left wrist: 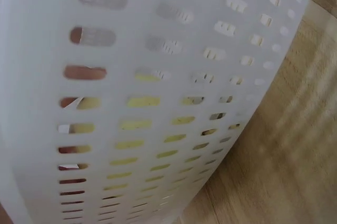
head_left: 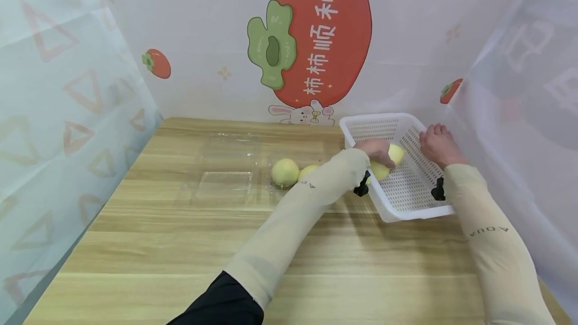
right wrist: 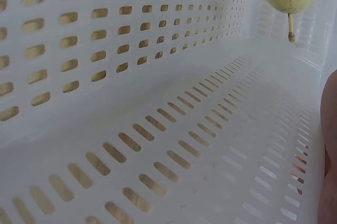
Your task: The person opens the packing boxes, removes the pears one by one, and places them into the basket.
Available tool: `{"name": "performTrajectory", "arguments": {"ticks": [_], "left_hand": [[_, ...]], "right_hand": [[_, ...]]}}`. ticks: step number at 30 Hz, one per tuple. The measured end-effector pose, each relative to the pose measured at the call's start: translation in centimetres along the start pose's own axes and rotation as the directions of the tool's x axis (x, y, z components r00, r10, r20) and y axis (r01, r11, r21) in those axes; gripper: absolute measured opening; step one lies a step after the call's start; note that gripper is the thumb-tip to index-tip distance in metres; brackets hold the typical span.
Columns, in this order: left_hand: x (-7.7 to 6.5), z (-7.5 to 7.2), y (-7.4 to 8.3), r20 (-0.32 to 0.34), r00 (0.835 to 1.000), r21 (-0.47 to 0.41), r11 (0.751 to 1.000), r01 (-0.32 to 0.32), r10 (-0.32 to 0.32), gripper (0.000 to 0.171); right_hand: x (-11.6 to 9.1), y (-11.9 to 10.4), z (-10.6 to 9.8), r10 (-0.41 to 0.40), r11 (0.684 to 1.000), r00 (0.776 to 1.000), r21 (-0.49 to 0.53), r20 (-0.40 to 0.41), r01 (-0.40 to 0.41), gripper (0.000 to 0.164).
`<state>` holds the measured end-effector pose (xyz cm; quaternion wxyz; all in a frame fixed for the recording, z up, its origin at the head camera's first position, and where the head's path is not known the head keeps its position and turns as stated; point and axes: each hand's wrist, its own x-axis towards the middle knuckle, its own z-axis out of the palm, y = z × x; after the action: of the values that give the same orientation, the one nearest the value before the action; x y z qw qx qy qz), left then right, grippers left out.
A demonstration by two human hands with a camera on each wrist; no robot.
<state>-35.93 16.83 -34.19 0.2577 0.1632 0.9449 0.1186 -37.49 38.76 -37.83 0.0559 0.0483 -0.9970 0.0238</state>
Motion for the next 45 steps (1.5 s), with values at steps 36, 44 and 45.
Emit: {"name": "performTrajectory", "arguments": {"ticks": [36, 44, 45], "left_hand": [[-5.3, -5.1, -5.8, -0.143, 0.886, 0.205, 0.889, -0.41, 0.441, 0.028], [-9.1, -7.3, -7.0, -0.182, 0.84, 0.254, 0.85, -0.462, 0.512, 0.028], [-9.5, -7.5, -7.2, -0.184, 0.831, 0.271, 0.84, -0.47, 0.525, 0.028]], "right_hand": [[-0.2, 0.1, 0.7, -0.04, 0.999, 0.998, 0.007, -0.049, 0.04, 0.055], [0.2, 0.2, 0.0, -0.047, 0.999, 0.997, 0.011, -0.059, 0.048, 0.056], [0.2, 0.2, -0.1, -0.056, 0.998, 0.997, 0.009, -0.055, 0.057, 0.056]]}}
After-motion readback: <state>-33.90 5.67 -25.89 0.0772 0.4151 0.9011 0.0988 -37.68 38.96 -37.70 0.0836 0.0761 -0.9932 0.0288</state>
